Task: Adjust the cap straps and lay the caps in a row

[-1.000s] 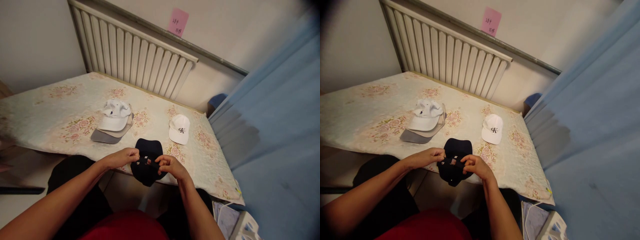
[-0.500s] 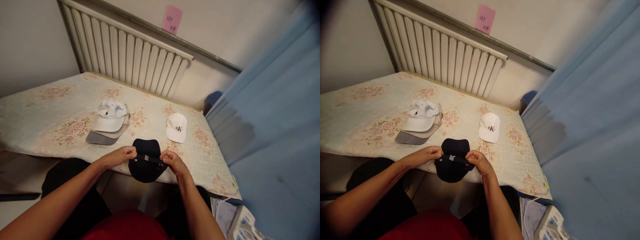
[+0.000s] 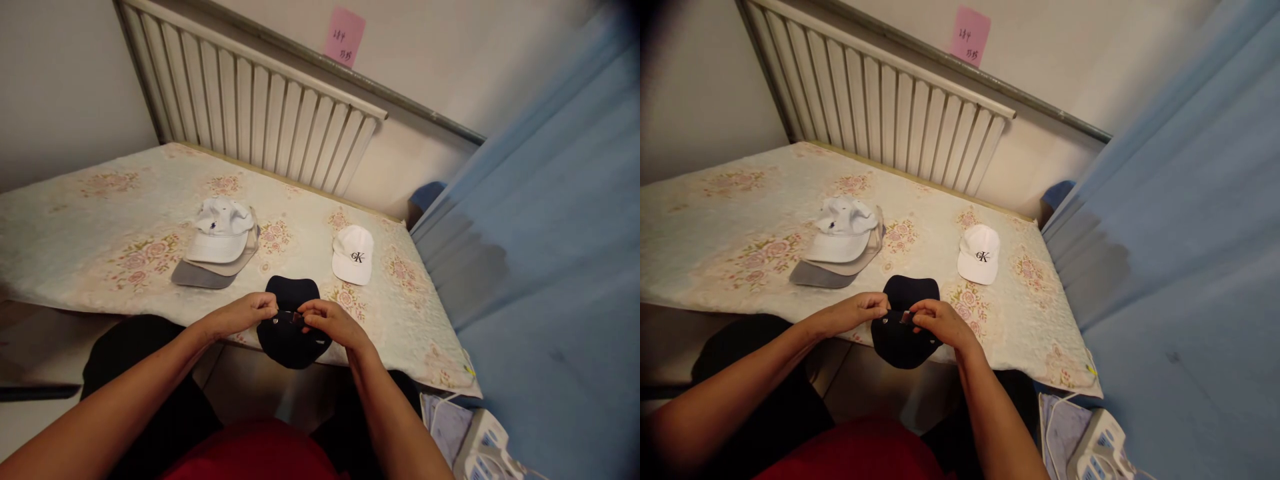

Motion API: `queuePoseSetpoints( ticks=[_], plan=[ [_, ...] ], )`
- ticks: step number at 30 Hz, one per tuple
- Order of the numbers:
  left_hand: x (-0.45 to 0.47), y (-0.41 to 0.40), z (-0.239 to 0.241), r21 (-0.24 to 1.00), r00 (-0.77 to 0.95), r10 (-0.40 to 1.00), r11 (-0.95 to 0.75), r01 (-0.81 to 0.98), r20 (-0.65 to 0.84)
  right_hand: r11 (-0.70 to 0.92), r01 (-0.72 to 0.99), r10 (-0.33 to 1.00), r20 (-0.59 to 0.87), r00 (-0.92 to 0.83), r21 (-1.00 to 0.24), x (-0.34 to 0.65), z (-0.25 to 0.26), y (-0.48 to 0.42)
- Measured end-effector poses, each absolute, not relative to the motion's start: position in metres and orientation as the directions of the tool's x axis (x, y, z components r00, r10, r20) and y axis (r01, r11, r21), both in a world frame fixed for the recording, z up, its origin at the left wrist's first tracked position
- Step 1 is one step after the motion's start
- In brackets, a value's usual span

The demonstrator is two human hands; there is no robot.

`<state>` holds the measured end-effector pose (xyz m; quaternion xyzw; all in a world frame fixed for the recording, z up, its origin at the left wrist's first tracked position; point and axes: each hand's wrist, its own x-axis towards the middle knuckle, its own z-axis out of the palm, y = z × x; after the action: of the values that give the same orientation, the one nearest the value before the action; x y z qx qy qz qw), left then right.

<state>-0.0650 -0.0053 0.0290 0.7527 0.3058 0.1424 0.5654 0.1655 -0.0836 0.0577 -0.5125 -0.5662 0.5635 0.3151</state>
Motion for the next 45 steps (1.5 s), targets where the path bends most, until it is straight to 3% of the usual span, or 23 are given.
queuePoseSetpoints(
  ticks=[9, 24, 32, 40, 45],
  plan=[
    [-0.063, -0.01, 0.034, 0.935, 0.79, 0.602, -0.203, 0.29, -0.115, -0.137, 0.483, 0.906, -0.307, -0.292, -0.865, 0.143, 0.069, -0.076],
    [-0.067, -0.003, 0.026, 0.946, 0.841, 0.531, -0.213, 0.245, -0.099, -0.137, 0.393, 0.919, -0.265, -0.291, -0.909, 0.139, 0.053, -0.072],
    [-0.072, -0.006, 0.028, 0.994, 0.873, 0.478, 0.014, 0.106, -0.1, -0.135, 0.387, 0.929, -0.253, -0.272, -0.912, 0.144, 0.047, -0.075],
    [-0.071, -0.009, 0.035, 0.982, 0.872, 0.463, -0.019, 0.186, -0.156, -0.115, 0.393, 0.941, -0.227, -0.251, -0.912, 0.144, 0.045, -0.075],
    [-0.063, -0.011, 0.04, 0.937, 0.834, 0.514, -0.146, 0.317, -0.202, -0.093, 0.438, 0.959, -0.199, -0.203, -0.894, 0.141, 0.048, -0.081]
  ],
)
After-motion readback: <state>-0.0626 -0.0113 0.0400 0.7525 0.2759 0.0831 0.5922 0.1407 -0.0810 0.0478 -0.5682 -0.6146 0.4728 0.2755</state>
